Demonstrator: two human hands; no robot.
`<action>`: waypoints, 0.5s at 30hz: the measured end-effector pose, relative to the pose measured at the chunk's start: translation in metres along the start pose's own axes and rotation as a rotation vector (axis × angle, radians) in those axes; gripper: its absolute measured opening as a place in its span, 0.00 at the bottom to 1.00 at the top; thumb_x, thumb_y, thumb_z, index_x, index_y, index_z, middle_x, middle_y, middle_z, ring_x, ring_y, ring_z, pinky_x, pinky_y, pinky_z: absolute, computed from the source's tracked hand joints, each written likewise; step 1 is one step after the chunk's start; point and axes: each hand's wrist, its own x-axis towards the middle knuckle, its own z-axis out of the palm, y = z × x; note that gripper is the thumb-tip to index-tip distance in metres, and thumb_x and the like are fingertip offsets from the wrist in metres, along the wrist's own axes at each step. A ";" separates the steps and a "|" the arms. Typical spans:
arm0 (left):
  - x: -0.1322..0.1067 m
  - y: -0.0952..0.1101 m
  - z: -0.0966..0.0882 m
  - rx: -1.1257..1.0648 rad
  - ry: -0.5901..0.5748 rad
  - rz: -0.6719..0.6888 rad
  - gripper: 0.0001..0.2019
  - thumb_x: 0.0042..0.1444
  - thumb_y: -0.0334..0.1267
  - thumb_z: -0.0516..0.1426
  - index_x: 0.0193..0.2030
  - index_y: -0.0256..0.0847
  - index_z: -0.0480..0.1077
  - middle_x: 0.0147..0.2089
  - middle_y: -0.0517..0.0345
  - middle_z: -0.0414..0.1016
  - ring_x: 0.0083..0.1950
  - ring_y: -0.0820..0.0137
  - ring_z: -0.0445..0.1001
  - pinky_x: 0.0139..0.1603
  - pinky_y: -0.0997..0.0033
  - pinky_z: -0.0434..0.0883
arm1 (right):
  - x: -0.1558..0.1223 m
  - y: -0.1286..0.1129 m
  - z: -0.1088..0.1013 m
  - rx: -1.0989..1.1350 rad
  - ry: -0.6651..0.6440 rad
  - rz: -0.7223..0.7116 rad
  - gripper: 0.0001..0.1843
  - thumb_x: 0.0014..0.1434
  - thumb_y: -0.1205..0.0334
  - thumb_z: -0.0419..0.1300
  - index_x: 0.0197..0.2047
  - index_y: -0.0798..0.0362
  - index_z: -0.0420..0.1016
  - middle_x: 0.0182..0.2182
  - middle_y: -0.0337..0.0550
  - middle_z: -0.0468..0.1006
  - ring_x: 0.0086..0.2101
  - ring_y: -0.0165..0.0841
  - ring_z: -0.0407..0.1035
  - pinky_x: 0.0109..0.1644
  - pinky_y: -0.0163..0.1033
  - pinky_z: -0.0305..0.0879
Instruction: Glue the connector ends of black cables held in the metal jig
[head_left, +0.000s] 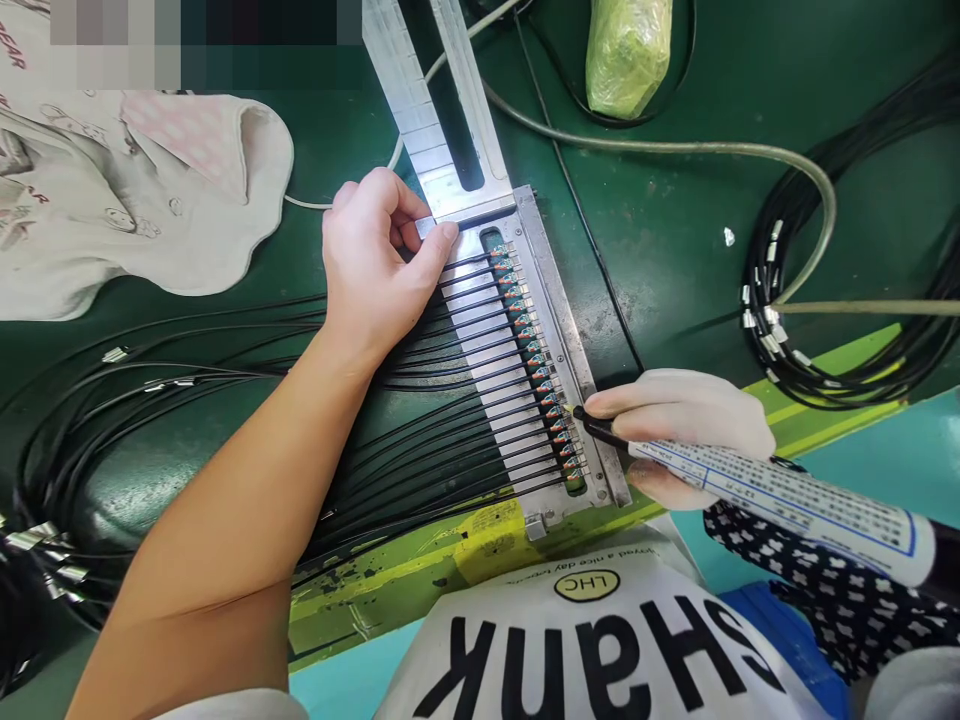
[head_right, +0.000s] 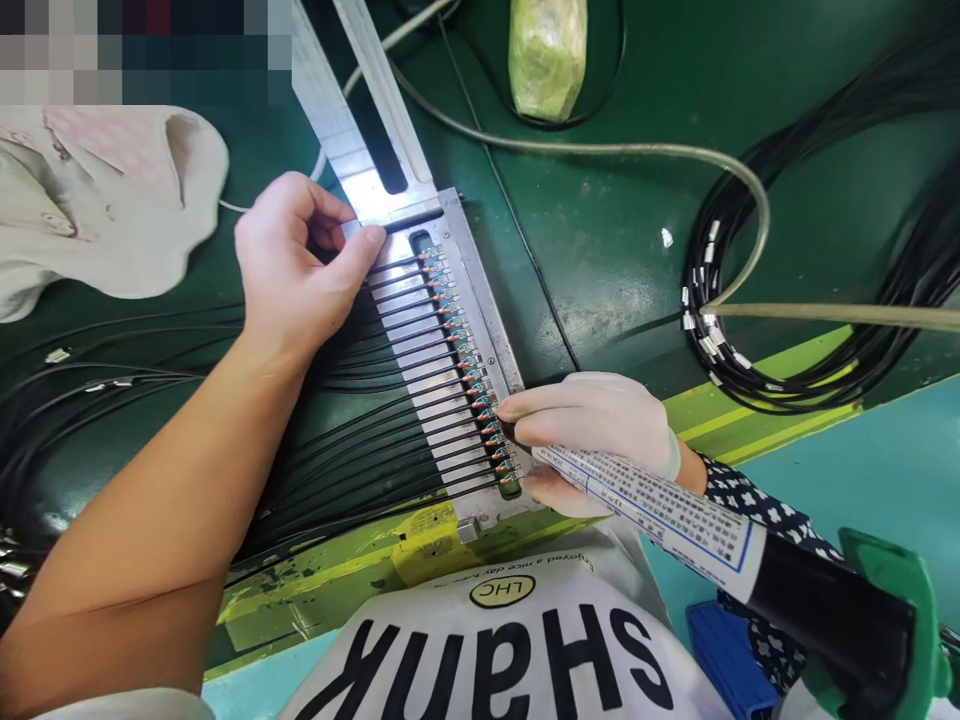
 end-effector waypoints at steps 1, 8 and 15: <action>0.000 0.000 0.000 -0.004 0.001 0.000 0.13 0.52 0.37 0.66 0.35 0.42 0.65 0.29 0.65 0.62 0.32 0.73 0.65 0.45 0.60 0.68 | -0.001 0.000 0.000 0.006 0.001 0.005 0.13 0.55 0.63 0.66 0.46 0.51 0.77 0.42 0.48 0.85 0.38 0.38 0.82 0.35 0.42 0.80; 0.000 0.000 0.000 -0.018 0.004 -0.014 0.13 0.53 0.39 0.66 0.35 0.42 0.65 0.29 0.65 0.62 0.33 0.72 0.67 0.47 0.56 0.69 | 0.000 0.001 -0.001 0.022 -0.017 0.025 0.15 0.56 0.64 0.66 0.48 0.49 0.77 0.43 0.47 0.85 0.39 0.39 0.82 0.38 0.43 0.82; 0.000 -0.001 0.000 -0.001 -0.002 -0.009 0.12 0.51 0.34 0.66 0.35 0.41 0.65 0.29 0.64 0.63 0.33 0.72 0.66 0.46 0.59 0.69 | 0.002 0.001 -0.001 0.012 -0.006 0.012 0.11 0.57 0.63 0.65 0.45 0.51 0.78 0.43 0.47 0.85 0.38 0.39 0.82 0.37 0.42 0.82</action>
